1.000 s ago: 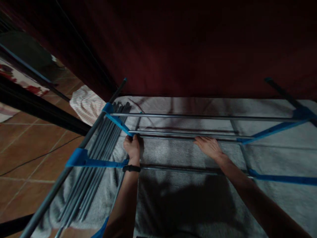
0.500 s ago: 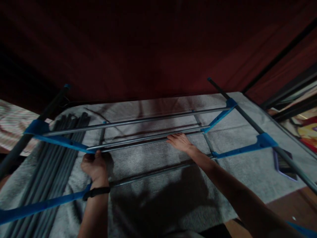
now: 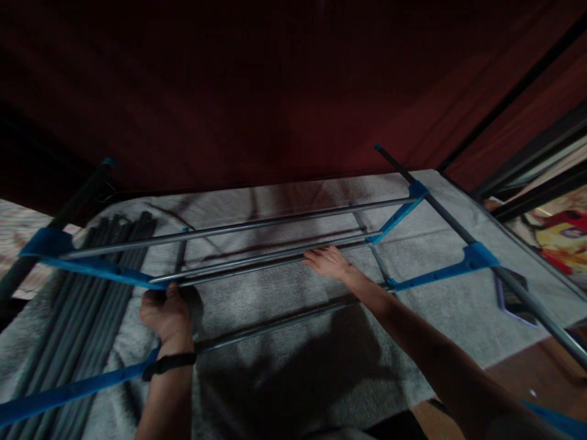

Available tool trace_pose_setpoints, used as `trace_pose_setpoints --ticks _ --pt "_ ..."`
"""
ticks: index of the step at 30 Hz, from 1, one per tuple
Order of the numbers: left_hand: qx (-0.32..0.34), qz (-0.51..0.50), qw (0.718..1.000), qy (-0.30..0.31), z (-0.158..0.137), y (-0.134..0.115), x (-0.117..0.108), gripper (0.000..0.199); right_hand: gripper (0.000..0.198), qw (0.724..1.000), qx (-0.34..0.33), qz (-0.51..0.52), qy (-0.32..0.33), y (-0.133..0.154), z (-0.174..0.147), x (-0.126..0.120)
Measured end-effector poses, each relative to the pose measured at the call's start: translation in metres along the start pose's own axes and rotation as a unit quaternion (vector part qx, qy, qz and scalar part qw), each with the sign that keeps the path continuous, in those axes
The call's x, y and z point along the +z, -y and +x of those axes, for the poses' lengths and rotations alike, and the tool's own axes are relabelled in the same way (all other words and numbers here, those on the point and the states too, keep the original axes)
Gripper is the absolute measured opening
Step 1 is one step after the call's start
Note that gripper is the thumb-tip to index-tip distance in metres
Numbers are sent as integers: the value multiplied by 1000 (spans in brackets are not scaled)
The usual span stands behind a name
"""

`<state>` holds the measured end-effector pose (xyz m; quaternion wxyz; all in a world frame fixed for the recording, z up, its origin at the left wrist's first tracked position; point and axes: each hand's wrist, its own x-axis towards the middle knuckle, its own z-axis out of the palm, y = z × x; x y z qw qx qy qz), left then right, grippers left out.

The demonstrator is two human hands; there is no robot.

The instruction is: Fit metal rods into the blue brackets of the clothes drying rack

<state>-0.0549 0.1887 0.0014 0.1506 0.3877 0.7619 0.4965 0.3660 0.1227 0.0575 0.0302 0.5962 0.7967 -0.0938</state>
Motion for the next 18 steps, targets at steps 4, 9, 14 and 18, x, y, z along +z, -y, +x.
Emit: trace_pose_setpoints --ticks 4,9,14,18 --pt "-9 32 999 -22 -1 -7 -1 26 43 1000 -1 4 -4 -2 2 4" --pt "2 26 999 -23 -3 -12 -1 25 43 1000 -2 1 -18 -5 3 9" --pt "-5 35 999 -22 -3 -14 -2 25 43 999 -16 -1 -30 -8 4 12" --pt "0 24 1000 -20 -3 -14 -2 24 42 999 -14 -4 -36 -9 5 13"
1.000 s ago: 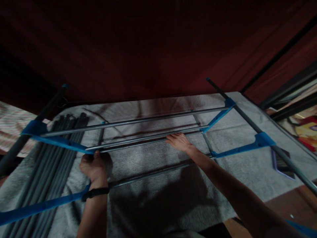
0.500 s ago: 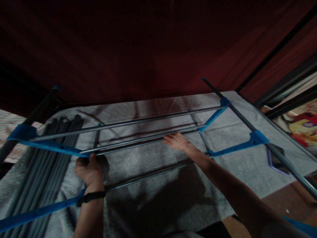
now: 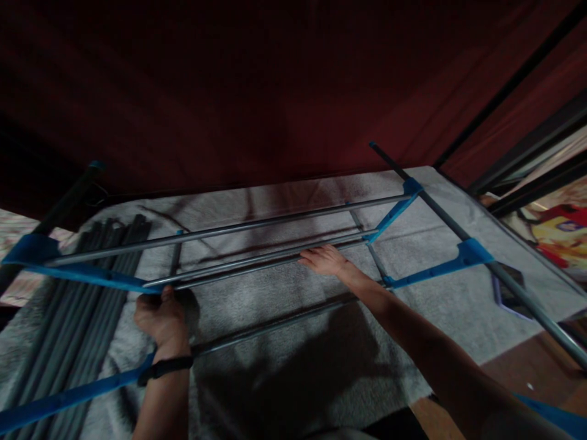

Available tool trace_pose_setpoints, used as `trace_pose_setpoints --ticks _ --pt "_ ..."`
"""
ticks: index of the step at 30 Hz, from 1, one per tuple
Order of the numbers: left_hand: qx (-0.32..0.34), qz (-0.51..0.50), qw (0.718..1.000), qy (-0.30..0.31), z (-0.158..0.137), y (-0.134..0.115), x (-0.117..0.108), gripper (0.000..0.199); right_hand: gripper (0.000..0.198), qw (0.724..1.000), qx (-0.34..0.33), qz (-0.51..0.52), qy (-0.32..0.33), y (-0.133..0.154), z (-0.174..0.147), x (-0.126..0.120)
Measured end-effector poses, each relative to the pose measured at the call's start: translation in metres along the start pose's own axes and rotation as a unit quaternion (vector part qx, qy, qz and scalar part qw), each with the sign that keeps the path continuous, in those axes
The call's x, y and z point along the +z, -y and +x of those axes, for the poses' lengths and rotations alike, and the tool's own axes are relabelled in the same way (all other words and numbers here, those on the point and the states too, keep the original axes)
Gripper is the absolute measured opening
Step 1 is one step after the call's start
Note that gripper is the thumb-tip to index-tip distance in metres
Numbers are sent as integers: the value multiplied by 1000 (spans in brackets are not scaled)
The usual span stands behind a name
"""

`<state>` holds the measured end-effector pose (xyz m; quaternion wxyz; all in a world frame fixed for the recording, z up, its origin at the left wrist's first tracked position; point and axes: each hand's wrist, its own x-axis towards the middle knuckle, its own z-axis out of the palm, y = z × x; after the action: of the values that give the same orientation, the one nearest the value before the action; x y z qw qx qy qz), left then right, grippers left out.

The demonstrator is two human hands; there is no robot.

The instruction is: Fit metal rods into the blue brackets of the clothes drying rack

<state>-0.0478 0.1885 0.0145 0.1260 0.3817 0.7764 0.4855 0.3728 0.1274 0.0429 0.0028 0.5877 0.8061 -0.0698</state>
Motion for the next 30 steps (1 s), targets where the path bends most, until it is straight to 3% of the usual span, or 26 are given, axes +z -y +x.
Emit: trace_pose_setpoints --ticks 14,30 --pt "1 4 1000 10 -5 -8 -2 23 43 999 20 14 24 3 1 -4" --pt "-2 -3 1000 16 -2 3 0 21 44 999 32 34 16 -1 -1 -2"
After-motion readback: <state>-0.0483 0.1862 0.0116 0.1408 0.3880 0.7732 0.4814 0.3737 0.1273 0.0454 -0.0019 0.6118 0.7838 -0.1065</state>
